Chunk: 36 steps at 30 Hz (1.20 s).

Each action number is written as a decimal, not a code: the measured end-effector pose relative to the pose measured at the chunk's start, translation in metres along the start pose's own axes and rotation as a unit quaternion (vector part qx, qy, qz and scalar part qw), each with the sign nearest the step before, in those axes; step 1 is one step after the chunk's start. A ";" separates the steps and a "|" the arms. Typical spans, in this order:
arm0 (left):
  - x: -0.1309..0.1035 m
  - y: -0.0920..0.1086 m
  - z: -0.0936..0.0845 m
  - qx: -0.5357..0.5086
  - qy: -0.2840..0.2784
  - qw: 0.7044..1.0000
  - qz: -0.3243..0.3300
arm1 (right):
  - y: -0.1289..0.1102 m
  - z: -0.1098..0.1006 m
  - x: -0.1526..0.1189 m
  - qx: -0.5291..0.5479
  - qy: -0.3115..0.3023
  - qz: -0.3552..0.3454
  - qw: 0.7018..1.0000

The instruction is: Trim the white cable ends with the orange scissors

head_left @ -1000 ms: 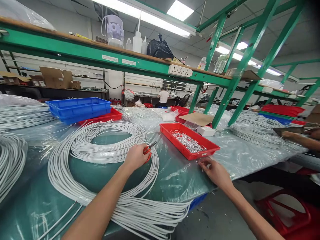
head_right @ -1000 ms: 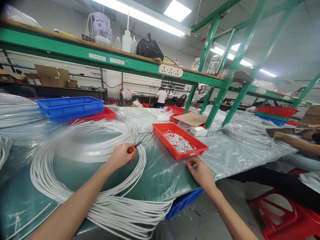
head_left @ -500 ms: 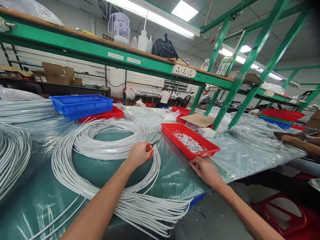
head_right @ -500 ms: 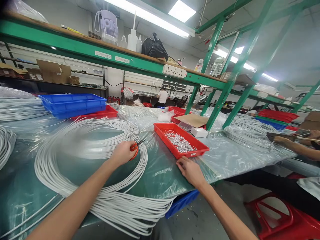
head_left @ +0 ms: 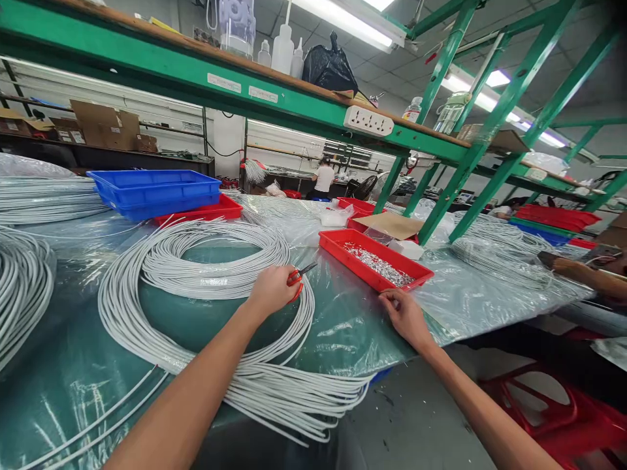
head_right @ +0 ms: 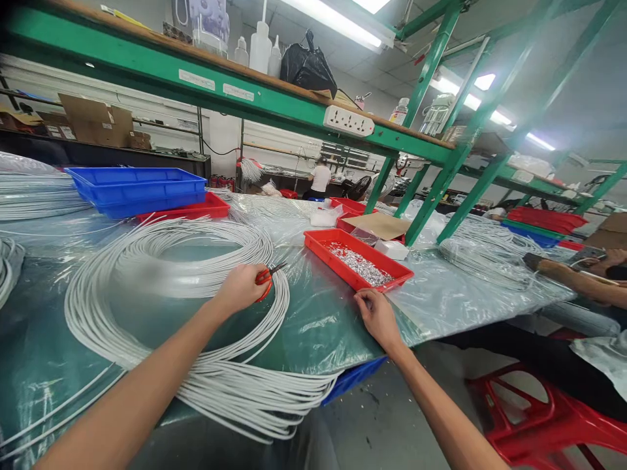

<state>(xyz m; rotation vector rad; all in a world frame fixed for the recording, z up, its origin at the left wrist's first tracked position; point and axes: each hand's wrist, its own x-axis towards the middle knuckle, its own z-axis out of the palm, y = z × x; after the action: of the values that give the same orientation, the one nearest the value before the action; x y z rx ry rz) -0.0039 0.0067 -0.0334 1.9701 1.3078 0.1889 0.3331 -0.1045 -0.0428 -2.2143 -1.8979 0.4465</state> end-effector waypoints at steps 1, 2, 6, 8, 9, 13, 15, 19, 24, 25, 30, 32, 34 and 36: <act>0.000 0.000 0.001 0.000 -0.002 1.000 0.003 | 0.000 0.001 0.001 0.001 -0.007 0.011 1.000; 0.000 -0.001 0.001 0.001 -0.004 1.000 0.004 | -0.001 0.002 0.002 0.001 -0.018 0.018 1.000; 0.001 -0.002 0.001 0.005 -0.005 1.000 0.000 | -0.009 0.010 0.011 -0.006 -0.060 0.016 0.998; 0.001 -0.003 0.000 0.007 -0.001 1.000 -0.004 | -0.012 0.012 0.016 -0.011 -0.081 0.009 0.997; 0.002 -0.003 -0.001 0.007 0.002 1.000 -0.006 | -0.013 0.013 0.018 -0.013 -0.091 0.005 0.996; 0.001 -0.003 -0.001 0.006 0.003 1.000 -0.005 | -0.010 0.008 0.023 -0.015 -0.128 -0.016 0.992; 0.001 -0.002 0.000 0.005 0.001 1.000 0.000 | -0.009 0.004 0.024 -0.020 -0.148 -0.028 0.988; 0.001 -0.002 0.001 0.005 -0.004 1.000 0.004 | -0.012 -0.003 0.028 -0.051 -0.187 -0.047 0.980; 0.001 -0.002 -0.001 0.005 -0.006 1.000 0.001 | -0.025 -0.003 0.036 -0.124 -0.217 -0.056 0.967; 0.001 -0.002 -0.001 0.005 -0.005 1.000 0.000 | -0.028 -0.002 0.038 -0.137 -0.219 -0.058 0.964; 0.001 -0.003 -0.001 0.005 0.001 1.000 -0.006 | -0.034 0.001 0.043 -0.169 -0.216 -0.066 0.959; 0.002 -0.004 -0.001 0.003 0.003 1.000 -0.008 | -0.034 0.001 0.043 -0.161 -0.211 -0.067 0.962; 0.002 -0.005 -0.003 0.002 0.009 1.000 -0.010 | -0.037 0.001 0.042 -0.137 -0.204 -0.067 0.967; 0.003 -0.006 -0.007 0.001 0.018 1.000 -0.017 | -0.048 0.003 0.042 -0.095 -0.196 -0.071 0.973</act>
<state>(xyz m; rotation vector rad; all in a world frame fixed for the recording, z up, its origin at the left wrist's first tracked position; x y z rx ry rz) -0.0105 0.0136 -0.0331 1.9543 1.3640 0.2078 0.2932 -0.0558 -0.0341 -2.2096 -2.3725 0.7540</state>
